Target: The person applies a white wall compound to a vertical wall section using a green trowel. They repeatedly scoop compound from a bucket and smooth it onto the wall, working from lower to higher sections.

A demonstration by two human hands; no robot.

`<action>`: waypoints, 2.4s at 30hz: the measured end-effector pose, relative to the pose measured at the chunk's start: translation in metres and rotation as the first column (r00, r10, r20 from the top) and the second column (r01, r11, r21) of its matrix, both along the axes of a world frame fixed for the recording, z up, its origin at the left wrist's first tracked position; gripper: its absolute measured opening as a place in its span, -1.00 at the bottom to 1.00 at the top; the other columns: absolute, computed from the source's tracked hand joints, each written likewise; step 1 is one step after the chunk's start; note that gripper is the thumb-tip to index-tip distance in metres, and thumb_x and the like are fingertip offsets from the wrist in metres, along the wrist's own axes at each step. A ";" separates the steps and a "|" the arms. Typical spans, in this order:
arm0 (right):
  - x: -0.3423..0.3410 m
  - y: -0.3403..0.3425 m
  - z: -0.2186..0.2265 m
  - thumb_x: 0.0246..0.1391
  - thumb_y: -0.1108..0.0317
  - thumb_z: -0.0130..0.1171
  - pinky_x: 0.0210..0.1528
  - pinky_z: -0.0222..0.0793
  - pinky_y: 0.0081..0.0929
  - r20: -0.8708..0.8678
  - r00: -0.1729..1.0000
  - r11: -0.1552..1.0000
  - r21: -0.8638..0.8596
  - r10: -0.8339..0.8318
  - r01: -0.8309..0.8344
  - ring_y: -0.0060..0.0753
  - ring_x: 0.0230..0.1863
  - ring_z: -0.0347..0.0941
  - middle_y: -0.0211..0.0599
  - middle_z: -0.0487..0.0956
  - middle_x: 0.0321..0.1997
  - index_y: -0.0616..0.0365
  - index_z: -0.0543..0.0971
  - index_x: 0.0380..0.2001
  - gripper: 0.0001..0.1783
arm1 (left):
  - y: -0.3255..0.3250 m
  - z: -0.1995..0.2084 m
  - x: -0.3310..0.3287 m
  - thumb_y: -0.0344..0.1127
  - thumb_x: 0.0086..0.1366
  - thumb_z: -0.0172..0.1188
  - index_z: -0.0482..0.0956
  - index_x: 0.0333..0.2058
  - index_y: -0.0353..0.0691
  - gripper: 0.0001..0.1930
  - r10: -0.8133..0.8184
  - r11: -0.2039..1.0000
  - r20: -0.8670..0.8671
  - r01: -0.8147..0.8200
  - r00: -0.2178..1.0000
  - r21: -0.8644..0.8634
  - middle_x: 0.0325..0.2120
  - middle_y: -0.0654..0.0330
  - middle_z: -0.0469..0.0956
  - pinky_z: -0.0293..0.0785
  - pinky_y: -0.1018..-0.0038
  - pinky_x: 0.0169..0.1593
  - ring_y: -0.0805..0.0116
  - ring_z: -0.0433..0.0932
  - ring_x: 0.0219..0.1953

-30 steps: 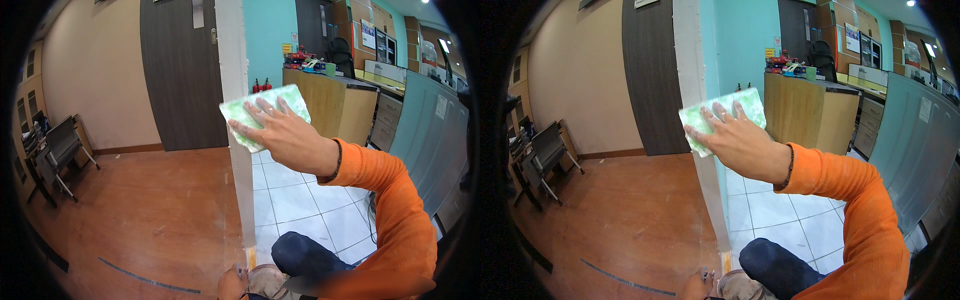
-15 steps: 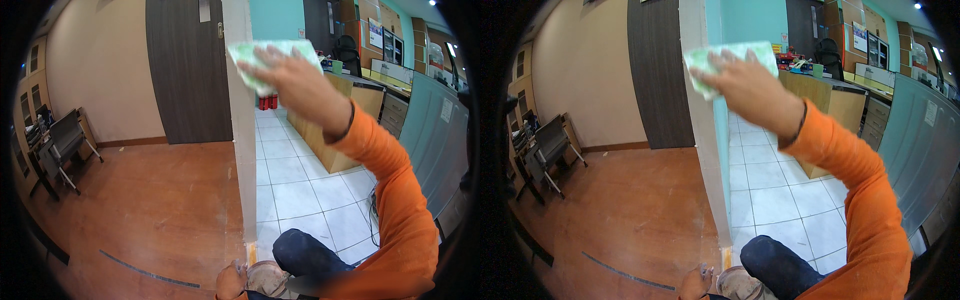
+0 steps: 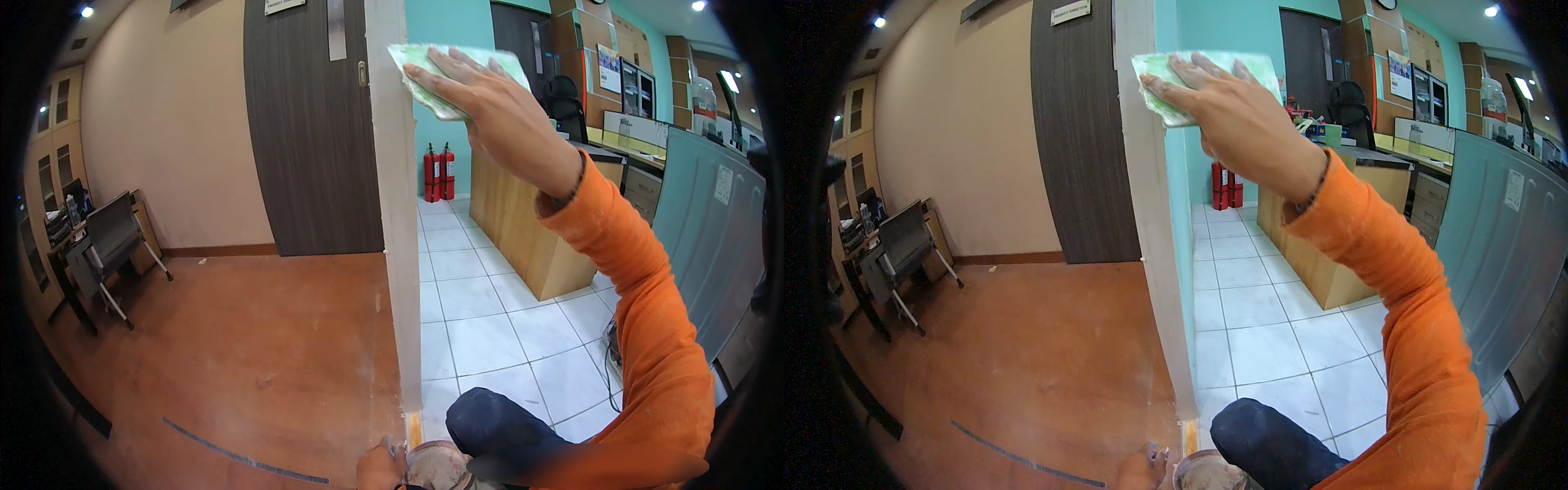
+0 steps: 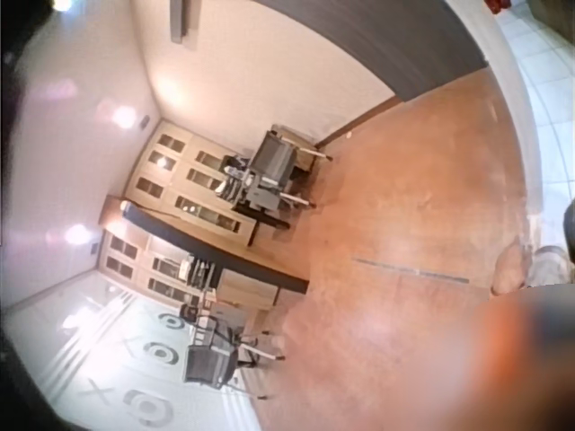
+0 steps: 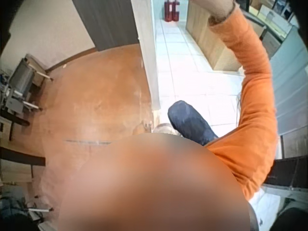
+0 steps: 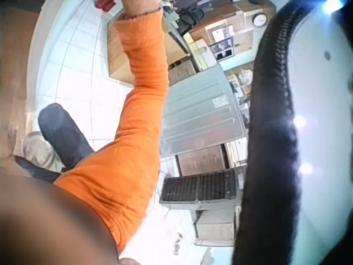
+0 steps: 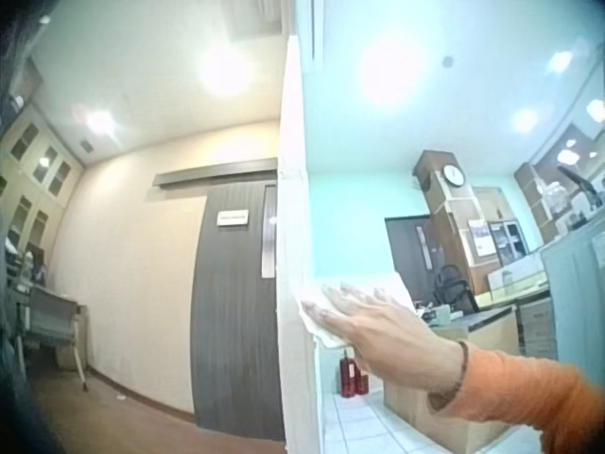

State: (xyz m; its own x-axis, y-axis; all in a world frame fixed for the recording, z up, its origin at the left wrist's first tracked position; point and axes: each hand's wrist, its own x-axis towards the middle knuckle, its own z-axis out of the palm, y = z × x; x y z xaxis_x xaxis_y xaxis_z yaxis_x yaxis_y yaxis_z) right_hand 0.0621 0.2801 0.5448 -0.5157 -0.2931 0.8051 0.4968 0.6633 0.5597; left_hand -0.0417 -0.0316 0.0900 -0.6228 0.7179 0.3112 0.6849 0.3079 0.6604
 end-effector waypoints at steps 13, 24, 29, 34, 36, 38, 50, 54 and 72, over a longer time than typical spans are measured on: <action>-0.028 -0.020 -0.070 0.01 0.68 0.10 0.52 0.12 0.07 0.294 0.954 0.983 -0.184 0.051 0.005 0.16 0.47 0.28 0.20 0.32 0.46 -0.17 0.25 0.50 -0.05 | 0.002 0.005 0.004 0.05 0.46 0.07 0.66 -0.20 -0.30 -0.54 0.098 0.963 0.024 -0.089 0.995 -0.253 -0.43 -0.32 0.60 0.50 -0.13 -0.36 -0.34 0.62 -0.40; -0.036 -0.026 0.108 0.05 0.59 0.06 -0.03 0.54 -0.06 0.178 0.976 0.992 -0.030 0.128 -0.125 0.09 -0.11 0.65 0.08 0.70 -0.15 0.06 0.54 0.23 -0.38 | 0.000 0.008 0.004 -0.03 0.44 0.14 0.64 -0.26 -0.28 -0.63 0.017 1.000 -0.014 -0.017 1.000 0.016 -0.47 -0.26 0.59 0.43 -0.12 -0.42 -0.35 0.56 -0.44; -0.044 -0.015 0.016 -0.02 0.68 0.13 0.05 0.56 -0.06 0.184 0.980 0.984 -0.145 -0.073 0.101 0.05 0.07 0.59 0.00 0.53 0.23 -0.22 0.46 0.36 -0.16 | 0.001 0.009 0.002 -0.03 0.43 0.16 0.65 -0.25 -0.28 -0.63 0.017 0.996 -0.044 -0.020 0.999 -0.081 -0.48 -0.26 0.58 0.44 -0.10 -0.42 -0.32 0.56 -0.44; -0.037 -0.045 -0.093 0.09 0.57 0.12 0.22 0.28 0.51 0.355 0.923 0.964 -0.159 -0.147 0.214 0.33 0.41 0.28 0.28 0.30 0.45 -0.21 0.25 0.50 -0.12 | -0.006 0.010 0.006 -0.04 0.43 0.14 0.64 -0.21 -0.37 -0.58 0.023 0.977 -0.032 -0.030 0.999 -0.210 -0.45 -0.29 0.60 0.49 -0.10 -0.35 -0.34 0.59 -0.39; -0.030 -0.059 -0.112 0.09 0.56 0.14 0.22 0.26 0.52 0.477 0.866 0.941 -0.200 -0.149 0.272 0.36 0.40 0.29 0.31 0.28 0.46 -0.18 0.23 0.51 -0.11 | -0.008 0.011 0.008 -0.03 0.43 0.14 0.64 -0.18 -0.43 -0.55 0.046 0.971 -0.032 -0.052 0.998 -0.234 -0.43 -0.32 0.61 0.53 -0.10 -0.30 -0.36 0.61 -0.36; -0.014 -0.059 -0.109 0.03 0.59 0.15 0.27 0.35 0.27 0.474 0.879 0.919 -0.370 0.057 0.140 0.29 0.35 0.37 0.24 0.38 0.41 -0.11 0.31 0.46 -0.13 | -0.009 0.013 0.008 -0.01 0.42 0.15 0.63 -0.13 -0.45 -0.52 0.071 0.973 -0.042 -0.079 0.997 -0.218 -0.41 -0.33 0.62 0.54 -0.11 -0.27 -0.37 0.62 -0.33; 0.010 0.038 -0.039 0.26 0.49 0.08 -0.35 0.45 -0.49 -0.644 0.378 0.093 -0.431 0.665 -0.898 -0.59 -0.39 0.46 -0.25 0.65 -0.11 0.39 0.44 0.24 -0.52 | -0.005 -0.033 -0.016 0.12 0.40 0.16 0.62 -0.36 -0.28 -0.51 0.038 0.992 -0.022 -0.040 0.999 -0.123 -0.53 -0.28 0.58 0.44 -0.14 -0.44 -0.35 0.58 -0.49; -0.035 0.057 -0.040 0.33 0.56 0.07 -0.01 0.44 -0.56 -0.497 0.277 0.164 -0.259 0.822 -0.952 -0.56 -0.08 0.50 -0.31 0.57 0.05 0.29 0.31 0.37 -0.44 | -0.003 -0.054 -0.022 0.15 0.40 0.16 0.62 -0.47 -0.29 -0.46 0.083 0.977 -0.151 -0.110 0.985 -0.182 -0.56 -0.28 0.56 0.38 -0.15 -0.48 -0.32 0.58 -0.51; -0.101 0.133 -0.079 0.04 0.80 -0.05 0.58 -0.03 -0.23 -0.172 0.447 0.397 -0.258 0.878 -0.881 0.16 0.60 0.00 0.15 0.06 0.61 0.20 0.14 0.51 -0.10 | -0.012 -0.096 -0.053 -0.04 0.47 0.04 0.67 -0.10 -0.27 -0.60 0.210 0.830 -0.148 -0.257 0.966 -0.496 -0.31 -0.35 0.62 0.50 -0.15 -0.29 -0.43 0.62 -0.28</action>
